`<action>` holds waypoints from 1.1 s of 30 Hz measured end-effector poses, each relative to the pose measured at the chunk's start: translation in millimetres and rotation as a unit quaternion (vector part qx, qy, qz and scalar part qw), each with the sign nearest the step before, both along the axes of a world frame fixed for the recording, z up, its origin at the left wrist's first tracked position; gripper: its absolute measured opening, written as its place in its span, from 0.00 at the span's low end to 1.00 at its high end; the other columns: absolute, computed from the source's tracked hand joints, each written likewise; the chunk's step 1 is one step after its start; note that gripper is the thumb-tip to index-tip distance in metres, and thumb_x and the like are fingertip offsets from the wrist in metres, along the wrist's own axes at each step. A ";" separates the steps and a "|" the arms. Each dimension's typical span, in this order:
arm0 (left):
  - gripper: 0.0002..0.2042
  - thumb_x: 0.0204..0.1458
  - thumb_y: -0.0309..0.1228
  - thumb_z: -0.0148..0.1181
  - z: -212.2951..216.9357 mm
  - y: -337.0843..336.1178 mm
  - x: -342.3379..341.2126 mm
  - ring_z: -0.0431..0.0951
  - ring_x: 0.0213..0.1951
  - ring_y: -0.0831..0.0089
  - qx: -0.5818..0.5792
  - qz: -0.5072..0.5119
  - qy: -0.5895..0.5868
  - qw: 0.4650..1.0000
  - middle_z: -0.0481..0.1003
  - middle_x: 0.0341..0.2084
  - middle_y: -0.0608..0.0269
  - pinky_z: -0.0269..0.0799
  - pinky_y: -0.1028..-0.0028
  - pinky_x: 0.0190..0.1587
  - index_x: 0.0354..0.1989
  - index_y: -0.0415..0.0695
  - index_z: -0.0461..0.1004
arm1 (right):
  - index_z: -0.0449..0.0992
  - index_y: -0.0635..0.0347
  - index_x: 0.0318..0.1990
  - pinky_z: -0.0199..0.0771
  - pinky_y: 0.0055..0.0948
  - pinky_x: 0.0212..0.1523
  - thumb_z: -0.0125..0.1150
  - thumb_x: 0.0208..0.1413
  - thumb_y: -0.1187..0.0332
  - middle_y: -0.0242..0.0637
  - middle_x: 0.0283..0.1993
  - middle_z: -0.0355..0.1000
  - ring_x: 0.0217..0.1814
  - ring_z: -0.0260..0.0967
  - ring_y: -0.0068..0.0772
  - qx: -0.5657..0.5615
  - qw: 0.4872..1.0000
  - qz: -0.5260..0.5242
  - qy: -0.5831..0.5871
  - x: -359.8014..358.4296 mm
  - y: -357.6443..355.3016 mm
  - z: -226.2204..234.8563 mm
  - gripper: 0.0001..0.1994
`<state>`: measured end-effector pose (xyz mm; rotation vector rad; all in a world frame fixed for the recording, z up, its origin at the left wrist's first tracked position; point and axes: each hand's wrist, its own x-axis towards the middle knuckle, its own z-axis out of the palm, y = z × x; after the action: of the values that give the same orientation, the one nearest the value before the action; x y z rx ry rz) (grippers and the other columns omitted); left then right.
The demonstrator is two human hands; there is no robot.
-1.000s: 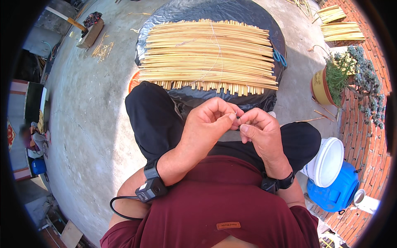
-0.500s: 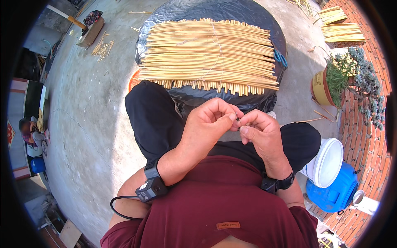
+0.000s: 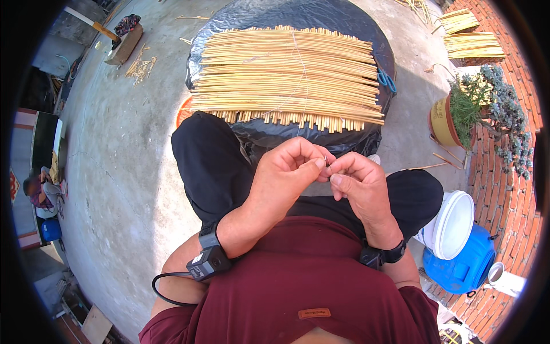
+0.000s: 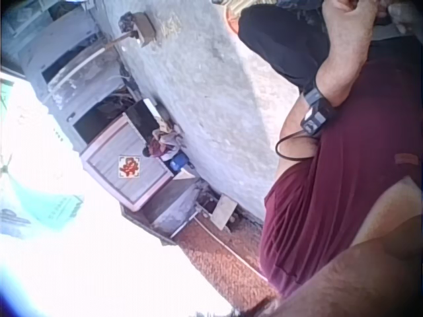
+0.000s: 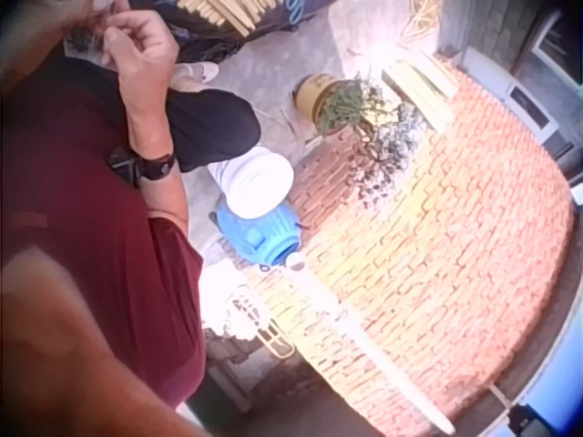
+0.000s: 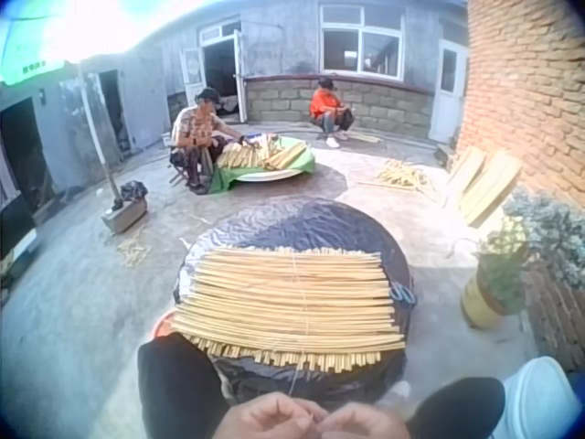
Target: Threading and tying a cord through multiple bamboo sticks to assemble a mat or screen.
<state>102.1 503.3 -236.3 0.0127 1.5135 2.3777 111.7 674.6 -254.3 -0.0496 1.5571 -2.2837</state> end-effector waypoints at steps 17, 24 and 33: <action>0.02 0.54 0.25 0.55 -0.1 3.6 2.7 0.73 0.32 0.79 0.028 0.011 -0.032 0.999 0.75 0.38 0.57 0.70 0.77 0.37 0.31 0.40 0.72 | 0.72 0.64 0.36 0.68 0.14 0.27 0.58 0.52 0.76 0.31 0.33 0.71 0.26 0.64 0.15 -0.013 1.000 0.001 0.020 2.6 1.6 -2.5 0.04; 0.03 0.53 0.27 0.57 -4.9 8.1 4.4 0.72 0.32 0.80 0.107 0.014 -0.074 0.991 0.74 0.38 0.62 0.68 0.76 0.37 0.30 0.42 0.74 | 0.71 0.64 0.36 0.69 0.14 0.27 0.59 0.53 0.76 0.32 0.34 0.71 0.28 0.65 0.14 0.009 0.999 -0.011 0.047 3.2 -3.6 4.2 0.05; 0.05 0.55 0.30 0.55 -9.8 8.1 3.6 0.69 0.29 0.81 0.079 -0.015 -0.032 0.996 0.71 0.27 0.68 0.65 0.79 0.34 0.32 0.42 0.71 | 0.75 0.63 0.34 0.68 0.17 0.27 0.61 0.51 0.75 0.32 0.28 0.73 0.26 0.68 0.16 0.257 0.944 -0.085 0.190 1.8 -0.5 20.7 0.03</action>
<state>105.8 511.5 -246.1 -0.0041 1.2840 2.4429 113.5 674.0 -233.7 -0.2369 2.4002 -1.9894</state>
